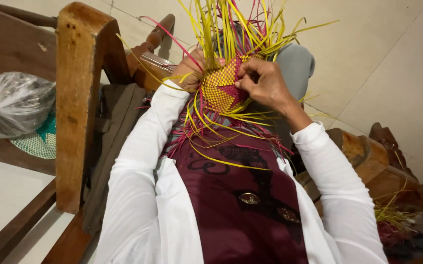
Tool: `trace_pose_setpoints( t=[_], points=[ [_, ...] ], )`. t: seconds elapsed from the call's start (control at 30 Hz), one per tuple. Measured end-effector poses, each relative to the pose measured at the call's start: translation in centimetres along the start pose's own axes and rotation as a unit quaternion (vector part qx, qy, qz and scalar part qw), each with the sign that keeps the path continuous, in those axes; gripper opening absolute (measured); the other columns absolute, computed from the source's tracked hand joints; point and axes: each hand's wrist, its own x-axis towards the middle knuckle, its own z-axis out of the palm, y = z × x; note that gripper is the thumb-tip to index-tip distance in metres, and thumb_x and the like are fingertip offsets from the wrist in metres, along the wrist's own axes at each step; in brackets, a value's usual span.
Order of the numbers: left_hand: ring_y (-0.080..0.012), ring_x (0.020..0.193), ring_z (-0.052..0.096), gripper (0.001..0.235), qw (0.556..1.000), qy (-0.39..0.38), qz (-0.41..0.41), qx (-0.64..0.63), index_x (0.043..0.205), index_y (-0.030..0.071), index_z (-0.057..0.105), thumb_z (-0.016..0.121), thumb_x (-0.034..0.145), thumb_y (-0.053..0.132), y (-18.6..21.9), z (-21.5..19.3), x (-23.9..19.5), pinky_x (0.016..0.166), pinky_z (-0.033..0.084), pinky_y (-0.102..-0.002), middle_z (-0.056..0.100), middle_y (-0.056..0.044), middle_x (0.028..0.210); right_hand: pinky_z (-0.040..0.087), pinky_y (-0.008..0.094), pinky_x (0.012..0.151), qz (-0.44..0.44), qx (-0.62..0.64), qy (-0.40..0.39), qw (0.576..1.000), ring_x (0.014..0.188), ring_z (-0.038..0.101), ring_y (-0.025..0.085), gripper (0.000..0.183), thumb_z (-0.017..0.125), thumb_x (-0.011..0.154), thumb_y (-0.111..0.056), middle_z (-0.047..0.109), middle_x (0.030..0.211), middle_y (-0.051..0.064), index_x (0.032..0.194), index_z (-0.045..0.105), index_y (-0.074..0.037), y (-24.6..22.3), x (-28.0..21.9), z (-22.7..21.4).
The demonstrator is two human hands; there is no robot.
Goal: The person is weaving together multiple thin, colorful strands to form a structured, patterned object.
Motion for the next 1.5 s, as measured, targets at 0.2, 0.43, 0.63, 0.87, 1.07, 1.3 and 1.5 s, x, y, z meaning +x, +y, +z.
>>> trace_pose_setpoints(
  t=[0.2, 0.43, 0.63, 0.87, 1.07, 1.3, 1.5],
  points=[
    [-0.0063, 0.059, 0.056, 0.017, 0.998, -0.033, -0.041, -0.033, 0.066, 0.009, 0.065, 0.080, 0.074, 0.006, 1.4, 1.7, -0.7, 0.054, 0.045, -0.022, 0.061, 0.003, 0.063, 0.058, 0.025, 0.063, 0.021, 0.041, -0.065, 0.997, 0.075, 0.071, 0.016, 0.017, 0.062, 0.087, 0.009, 0.051, 0.063, 0.002, 0.082, 0.052, -0.005, -2.0, 0.7, -1.6],
    [-0.0144, 0.120, 0.051, 0.069, 0.994, -0.029, 0.052, 0.089, 0.135, 0.005, 0.049, 0.082, 0.075, 0.014, 0.3, 0.9, 0.0, 0.094, 0.047, -0.026, 0.052, -0.007, 0.136, 0.050, 0.022, 0.057, 0.044, 0.041, -0.068, 0.996, 0.073, 0.069, 0.011, 0.021, 0.067, 0.084, 0.008, 0.056, 0.067, 0.001, 0.082, 0.053, -0.007, -1.3, 0.4, -1.8],
    [-0.0192, 0.069, 0.067, 0.013, 0.994, -0.031, -0.050, -0.091, 0.081, -0.002, 0.068, 0.077, 0.072, 0.001, 2.4, 2.6, -1.4, 0.064, 0.057, -0.031, 0.070, -0.010, 0.078, 0.045, 0.022, 0.052, 0.019, -0.001, -0.069, 0.997, 0.064, 0.062, 0.009, 0.021, 0.068, 0.084, 0.008, 0.054, 0.063, 0.001, 0.081, 0.054, -0.007, -0.2, 0.4, -0.9],
    [-0.0228, 0.058, 0.069, 0.018, 0.996, 0.047, -0.073, 0.035, 0.069, -0.002, 0.068, 0.082, 0.069, 0.008, 2.0, 2.8, -1.1, 0.057, 0.057, -0.032, 0.066, -0.013, 0.063, 0.040, 0.031, 0.046, -0.003, -0.006, 0.024, 1.000, 0.049, 0.053, 0.020, 0.019, 0.082, 0.072, -0.008, 0.057, 0.055, 0.010, 0.078, 0.064, -0.005, 0.8, 0.4, 0.7],
    [-0.0157, 0.071, 0.066, 0.014, 0.989, 0.001, -0.033, 0.144, 0.081, 0.004, 0.069, 0.078, 0.077, 0.015, 1.9, 1.2, -0.6, 0.067, 0.055, -0.026, 0.067, -0.004, 0.077, 0.037, 0.029, 0.045, 0.039, -0.093, 0.067, 0.993, 0.047, 0.048, 0.014, 0.027, 0.082, 0.069, -0.010, 0.053, 0.052, 0.001, 0.064, 0.055, -0.011, 0.5, 0.1, 1.9],
    [-0.0100, 0.080, 0.061, 0.023, 0.953, 0.015, -0.022, 0.301, 0.096, 0.013, 0.068, 0.077, 0.076, 0.019, 0.7, -0.4, 0.7, 0.072, 0.052, -0.026, 0.069, 0.001, 0.090, 0.028, 0.022, 0.049, 0.058, 0.034, 0.005, 0.998, 0.054, 0.035, 0.003, 0.043, 0.087, 0.076, -0.008, 0.044, 0.058, -0.006, 0.063, 0.047, -0.014, -1.0, 0.5, 0.7],
    [-0.0122, 0.063, 0.058, 0.016, 0.996, -0.050, -0.046, 0.050, 0.074, 0.006, 0.065, 0.078, 0.077, 0.016, 1.8, 0.8, -1.1, 0.057, 0.049, -0.026, 0.061, 0.000, 0.069, 0.038, 0.029, 0.044, -0.020, -0.140, 0.015, 0.990, 0.048, 0.047, 0.011, 0.036, 0.083, 0.082, -0.017, 0.052, 0.055, -0.002, 0.065, 0.052, -0.013, 0.3, 0.0, 1.8]
  ],
)
